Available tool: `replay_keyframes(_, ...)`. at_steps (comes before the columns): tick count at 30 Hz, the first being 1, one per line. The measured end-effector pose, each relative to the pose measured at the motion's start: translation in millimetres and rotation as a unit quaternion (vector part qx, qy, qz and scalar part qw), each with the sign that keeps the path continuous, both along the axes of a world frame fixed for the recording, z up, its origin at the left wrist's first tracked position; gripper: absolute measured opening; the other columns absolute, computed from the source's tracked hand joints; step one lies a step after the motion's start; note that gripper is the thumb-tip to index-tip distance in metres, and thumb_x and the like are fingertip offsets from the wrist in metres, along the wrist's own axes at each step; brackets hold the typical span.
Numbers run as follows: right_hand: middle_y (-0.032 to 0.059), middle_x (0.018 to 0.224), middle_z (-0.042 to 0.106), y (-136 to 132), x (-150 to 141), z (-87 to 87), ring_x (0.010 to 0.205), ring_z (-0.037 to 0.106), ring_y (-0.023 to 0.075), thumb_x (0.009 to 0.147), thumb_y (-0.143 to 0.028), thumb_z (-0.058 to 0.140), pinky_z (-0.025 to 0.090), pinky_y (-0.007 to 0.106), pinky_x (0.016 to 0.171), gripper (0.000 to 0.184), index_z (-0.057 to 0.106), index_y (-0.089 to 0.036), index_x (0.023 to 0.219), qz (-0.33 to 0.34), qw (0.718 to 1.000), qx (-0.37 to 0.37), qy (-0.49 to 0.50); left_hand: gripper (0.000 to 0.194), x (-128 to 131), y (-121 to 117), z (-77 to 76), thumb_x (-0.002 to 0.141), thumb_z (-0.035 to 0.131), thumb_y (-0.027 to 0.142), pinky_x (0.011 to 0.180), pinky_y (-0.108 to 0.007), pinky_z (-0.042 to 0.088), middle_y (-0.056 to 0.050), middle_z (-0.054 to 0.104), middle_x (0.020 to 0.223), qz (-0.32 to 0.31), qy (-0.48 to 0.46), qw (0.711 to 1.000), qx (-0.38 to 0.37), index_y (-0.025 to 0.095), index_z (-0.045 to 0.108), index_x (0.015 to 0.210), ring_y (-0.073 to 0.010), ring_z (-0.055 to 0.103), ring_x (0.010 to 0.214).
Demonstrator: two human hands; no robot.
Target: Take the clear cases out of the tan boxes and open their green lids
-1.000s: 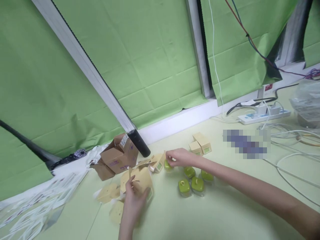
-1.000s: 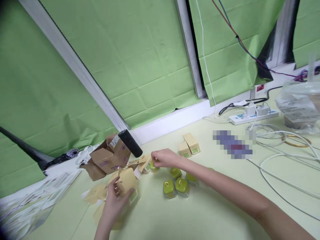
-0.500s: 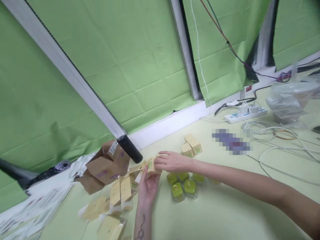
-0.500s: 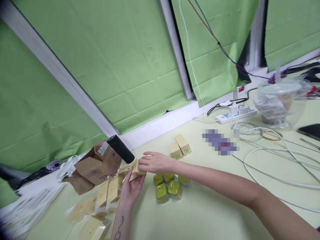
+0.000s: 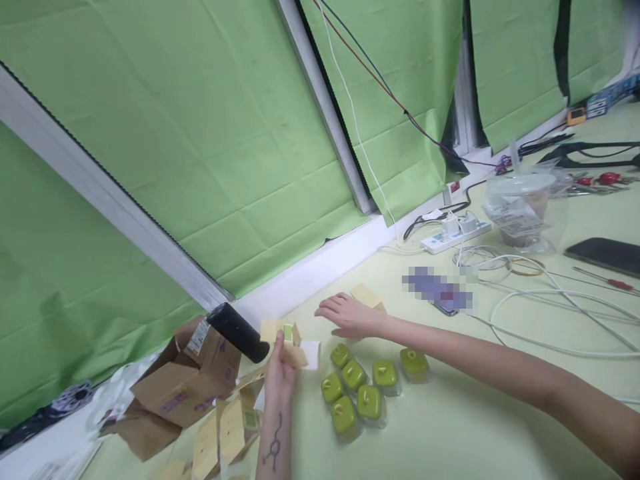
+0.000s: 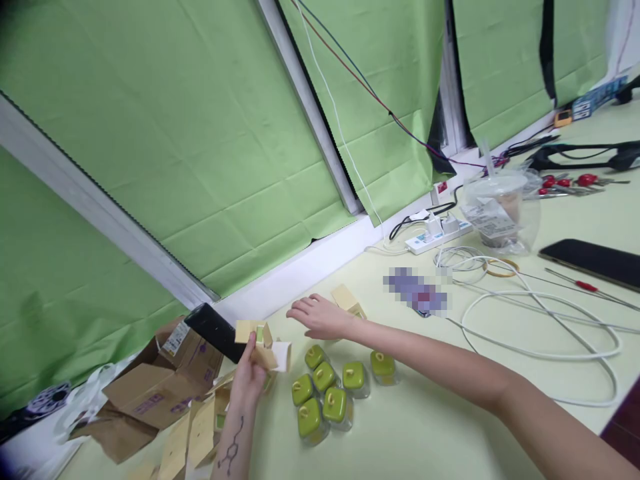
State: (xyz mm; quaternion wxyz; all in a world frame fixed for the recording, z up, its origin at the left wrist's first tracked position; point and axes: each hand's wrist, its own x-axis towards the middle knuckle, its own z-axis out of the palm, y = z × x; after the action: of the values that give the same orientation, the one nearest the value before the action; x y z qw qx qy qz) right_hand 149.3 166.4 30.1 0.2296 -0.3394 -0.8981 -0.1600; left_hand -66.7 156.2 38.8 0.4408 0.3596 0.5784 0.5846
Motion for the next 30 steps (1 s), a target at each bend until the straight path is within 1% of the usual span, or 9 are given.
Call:
replay_keyframes(3,0.0173,0.107,0.062,12,12,-10.3,0.106,0.054,0.0308,0.068,-0.034,0.077,0.034,0.049,0.098,0.048,0.061,-0.008,0.105,-0.066,0.995,-0.061,-0.036,0.052,-13,17,-1.4,0.063,0.075,0.036,0.087,-0.044,0.049,-0.015,0.06,0.111,0.084,0.15,0.985,0.017,0.015,0.05,0.104,-0.0308,0.059,0.106)
replay_keyframes(6,0.0103,0.103,0.064,20,17,-18.1,0.097,0.06,0.0245,0.081,-0.032,0.068,0.042,0.048,0.093,0.03,0.063,-0.011,0.101,-0.111,0.985,-0.11,-0.071,0.086,-22,24,2.3,0.049,0.08,0.035,0.1,-0.061,0.028,-0.027,0.041,0.132,0.137,0.286,0.948,0.029,0.012,0.038,0.12,-0.0448,0.033,0.128)
replay_keyframes(10,0.0074,0.115,0.059,22,20,-14.6,0.099,0.06,0.0212,0.091,-0.033,0.055,0.049,0.043,0.085,0.029,0.056,-0.015,0.114,-0.13,0.978,-0.143,-0.084,0.084,-16,17,3.0,0.068,0.063,0.044,0.106,-0.063,0.002,-0.028,0.009,0.148,0.129,0.412,0.897,0.09,0.01,0.023,0.134,-0.044,-0.001,0.138)
replay_keyframes(12,0.0089,0.105,0.064,20,21,-6.6,0.093,0.062,0.0221,0.085,-0.036,0.064,0.044,0.047,0.091,0.033,0.06,-0.011,0.106,-0.113,0.979,-0.151,-0.082,0.073,-6,8,-1.7,0.073,0.056,0.045,0.108,-0.06,0.008,-0.025,0.021,0.146,0.071,0.449,0.883,0.119,0.011,0.028,0.132,-0.0408,0.01,0.138)
replay_keyframes(15,0.0086,0.091,0.066,10,24,8.2,0.084,0.063,0.0217,0.069,-0.037,0.076,0.037,0.044,0.095,0.042,0.062,-0.009,0.096,-0.057,0.985,-0.148,-0.064,0.069,11,-7,-12.2,0.064,0.068,0.04,0.106,-0.048,0.028,-0.016,0.047,0.132,-0.087,0.474,0.863,0.151,0.016,0.042,0.124,-0.033,0.038,0.129)
replay_keyframes(17,0.0074,0.095,0.064,-1,25,16.2,0.086,0.061,0.0201,0.065,-0.038,0.077,0.038,0.038,0.092,0.048,0.058,-0.011,0.1,-0.02,0.99,-0.134,-0.032,0.073,22,-17,-16.5,0.062,0.072,0.033,0.104,-0.042,0.034,-0.012,0.049,0.133,-0.216,0.473,0.835,0.177,0.02,0.041,0.127,-0.0285,0.043,0.126)
replay_keyframes(19,0.0073,0.101,0.061,-14,24,20.6,0.09,0.058,0.0197,0.066,-0.04,0.075,0.038,0.034,0.087,0.053,0.052,-0.013,0.106,-0.001,0.993,-0.114,0.009,0.07,31,-26,-14.8,0.069,0.066,0.026,0.103,-0.042,0.036,-0.012,0.047,0.135,-0.286,0.466,0.811,0.205,0.021,0.037,0.132,-0.0269,0.044,0.125)
replay_keyframes(25,0.0136,0.106,0.059,-39,13,21.4,0.101,0.053,0.026,0.077,-0.037,0.07,0.033,0.041,0.089,0.042,0.048,-0.014,0.106,0.011,0.995,-0.066,0.075,0.058,34,-45,10.7,0.075,0.054,0.016,0.089,-0.043,0.044,-0.009,0.057,0.112,-0.236,0.576,0.743,0.245,0.026,0.043,0.131,-0.0284,0.054,0.106)
replay_keyframes(30,0.0016,0.077,0.064,-46,17,29.0,0.071,0.059,0.0165,0.09,-0.043,0.053,0.039,0.031,0.075,0.027,0.052,-0.018,0.099,0.006,0.99,-0.092,0.102,0.05,19,-48,6.9,0.08,0.055,0.024,0.086,-0.039,0.047,-0.009,0.057,0.118,-0.201,0.574,0.755,0.245,0.026,0.04,0.128,-0.0258,0.056,0.106)
